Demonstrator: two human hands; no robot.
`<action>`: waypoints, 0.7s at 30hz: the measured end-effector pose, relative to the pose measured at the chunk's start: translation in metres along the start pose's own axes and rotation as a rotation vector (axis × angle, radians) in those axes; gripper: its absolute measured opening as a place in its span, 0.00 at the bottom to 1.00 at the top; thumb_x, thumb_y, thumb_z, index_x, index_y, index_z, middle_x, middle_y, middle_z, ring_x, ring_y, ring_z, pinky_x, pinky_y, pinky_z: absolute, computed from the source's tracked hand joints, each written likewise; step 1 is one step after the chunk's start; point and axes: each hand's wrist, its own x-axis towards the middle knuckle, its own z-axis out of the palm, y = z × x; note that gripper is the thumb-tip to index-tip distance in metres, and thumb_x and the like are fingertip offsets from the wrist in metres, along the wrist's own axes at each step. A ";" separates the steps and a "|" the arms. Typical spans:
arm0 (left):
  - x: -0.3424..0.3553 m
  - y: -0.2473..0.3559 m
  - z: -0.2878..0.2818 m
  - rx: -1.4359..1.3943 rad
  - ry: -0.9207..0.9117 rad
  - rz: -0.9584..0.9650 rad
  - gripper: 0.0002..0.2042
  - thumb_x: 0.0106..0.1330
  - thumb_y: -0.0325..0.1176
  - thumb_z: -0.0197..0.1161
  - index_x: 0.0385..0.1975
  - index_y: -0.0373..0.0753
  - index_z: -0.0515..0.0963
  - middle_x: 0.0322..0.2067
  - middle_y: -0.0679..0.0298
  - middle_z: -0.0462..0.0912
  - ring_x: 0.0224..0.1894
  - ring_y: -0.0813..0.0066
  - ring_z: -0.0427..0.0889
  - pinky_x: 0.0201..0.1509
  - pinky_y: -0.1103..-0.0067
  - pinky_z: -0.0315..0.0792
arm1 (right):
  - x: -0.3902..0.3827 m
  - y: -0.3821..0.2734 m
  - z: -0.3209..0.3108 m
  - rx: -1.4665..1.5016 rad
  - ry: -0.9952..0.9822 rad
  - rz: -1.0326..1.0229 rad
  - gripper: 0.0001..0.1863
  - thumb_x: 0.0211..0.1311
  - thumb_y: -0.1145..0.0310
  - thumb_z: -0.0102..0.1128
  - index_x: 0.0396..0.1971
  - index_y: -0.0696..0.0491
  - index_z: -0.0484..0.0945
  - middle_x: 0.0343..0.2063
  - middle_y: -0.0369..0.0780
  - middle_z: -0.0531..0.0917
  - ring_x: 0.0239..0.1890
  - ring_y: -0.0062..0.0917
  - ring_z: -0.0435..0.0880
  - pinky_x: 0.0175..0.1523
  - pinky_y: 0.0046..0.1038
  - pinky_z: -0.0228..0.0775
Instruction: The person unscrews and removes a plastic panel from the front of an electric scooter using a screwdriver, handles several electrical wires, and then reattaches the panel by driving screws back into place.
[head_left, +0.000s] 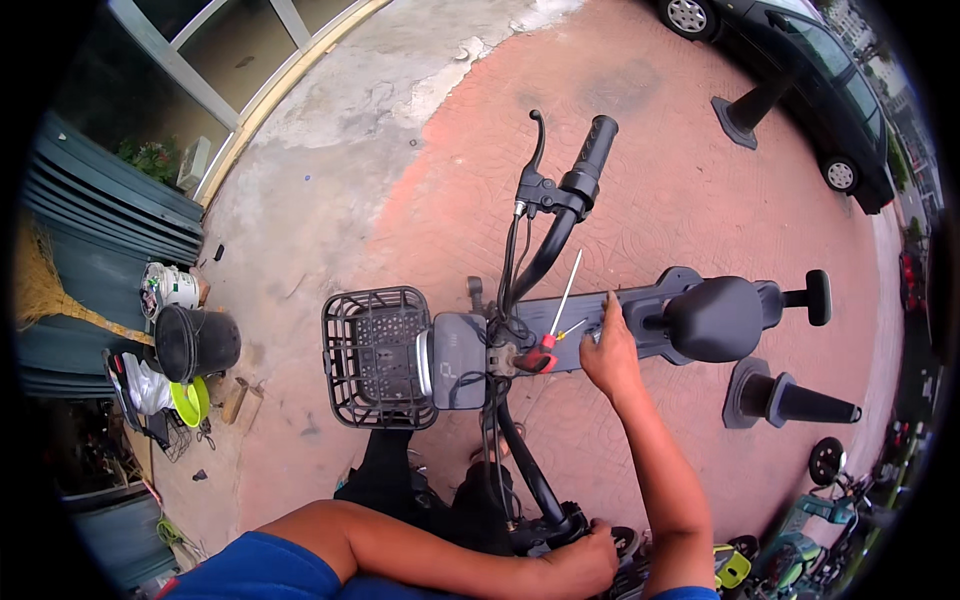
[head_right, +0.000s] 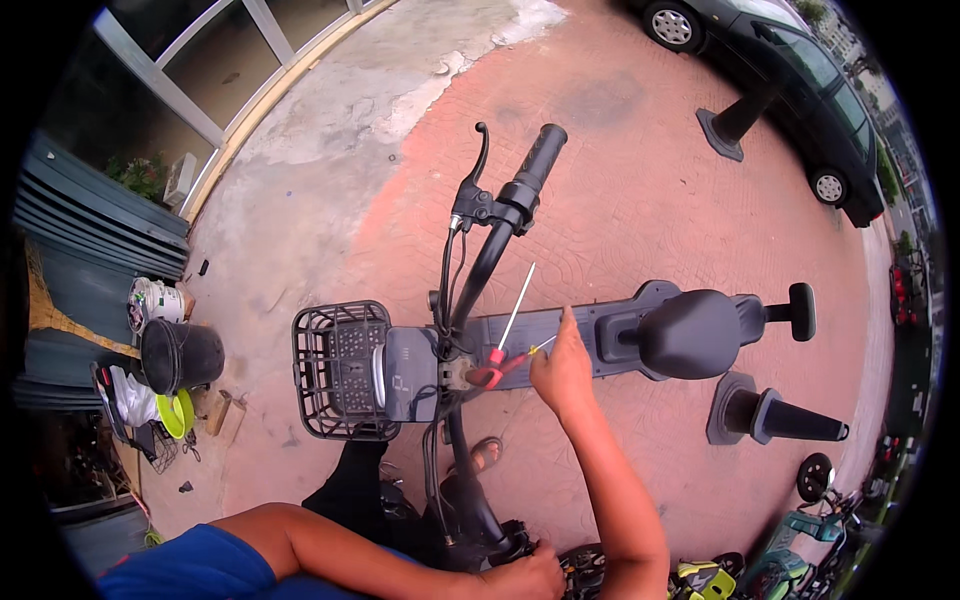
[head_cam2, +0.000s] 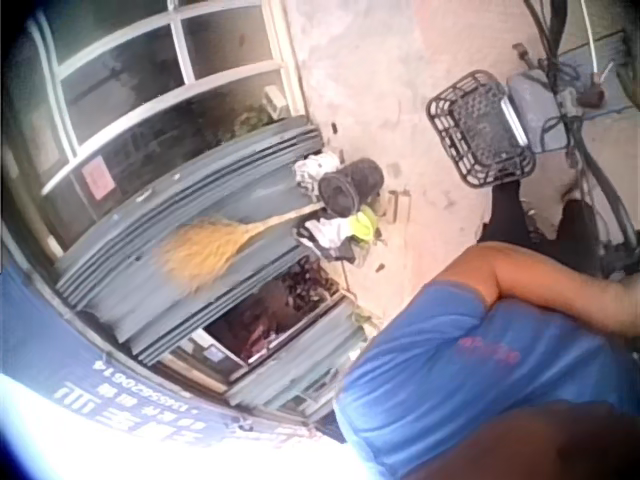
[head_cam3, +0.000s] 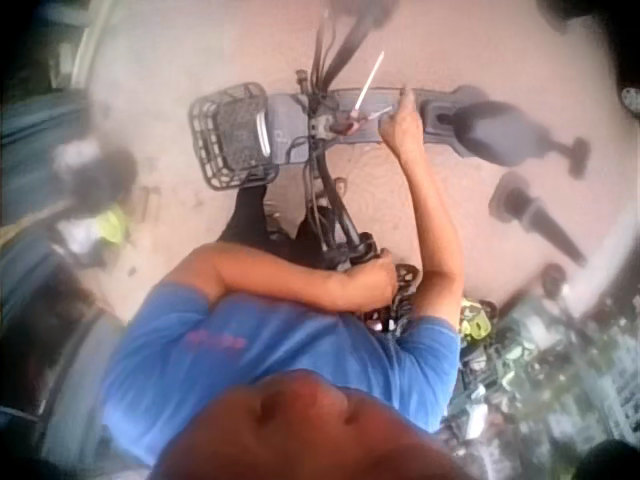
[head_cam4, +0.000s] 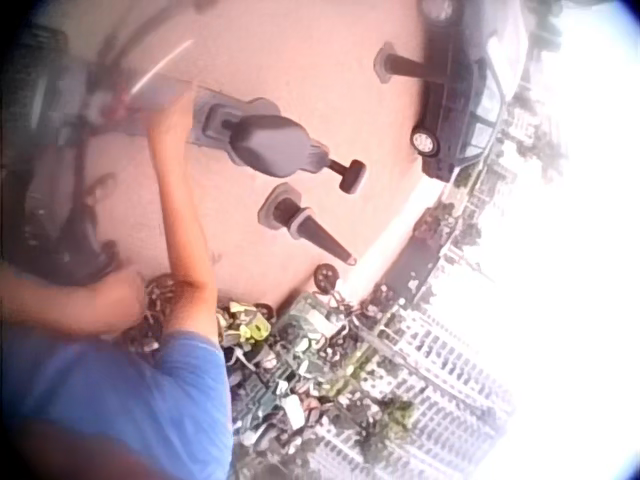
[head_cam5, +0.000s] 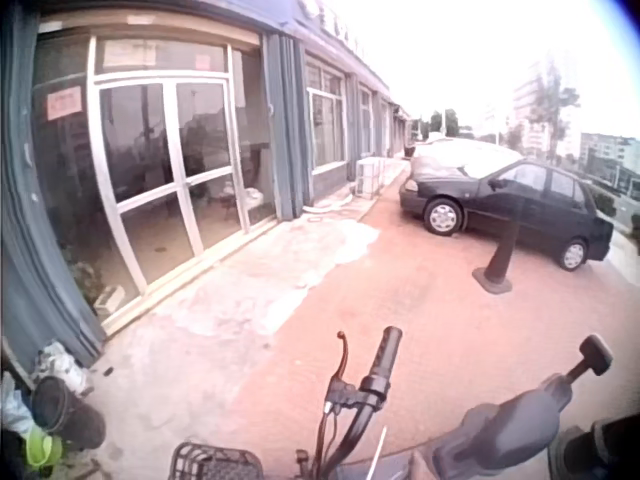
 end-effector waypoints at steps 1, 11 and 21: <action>-0.010 -0.001 -0.004 0.027 0.186 0.039 0.12 0.67 0.44 0.63 0.36 0.46 0.90 0.34 0.64 0.91 0.31 0.65 0.86 0.43 0.57 0.74 | -0.017 0.005 -0.007 0.310 -0.226 0.061 0.46 0.64 0.83 0.60 0.82 0.63 0.50 0.77 0.55 0.67 0.77 0.45 0.69 0.75 0.46 0.68; -0.156 -0.186 -0.156 0.225 0.905 -0.287 0.21 0.66 0.35 0.72 0.57 0.34 0.82 0.65 0.48 0.78 0.76 0.49 0.69 0.76 0.54 0.64 | -0.066 -0.062 0.021 0.765 -0.196 -0.061 0.30 0.63 0.73 0.74 0.63 0.61 0.74 0.53 0.42 0.86 0.54 0.25 0.85 0.61 0.30 0.79; -0.135 -0.339 -0.156 0.446 0.766 -0.357 0.23 0.72 0.44 0.65 0.66 0.45 0.79 0.77 0.48 0.66 0.75 0.47 0.69 0.81 0.48 0.56 | -0.066 -0.087 0.020 0.633 -0.045 0.217 0.26 0.62 0.74 0.74 0.57 0.64 0.75 0.47 0.40 0.90 0.46 0.27 0.91 0.56 0.30 0.84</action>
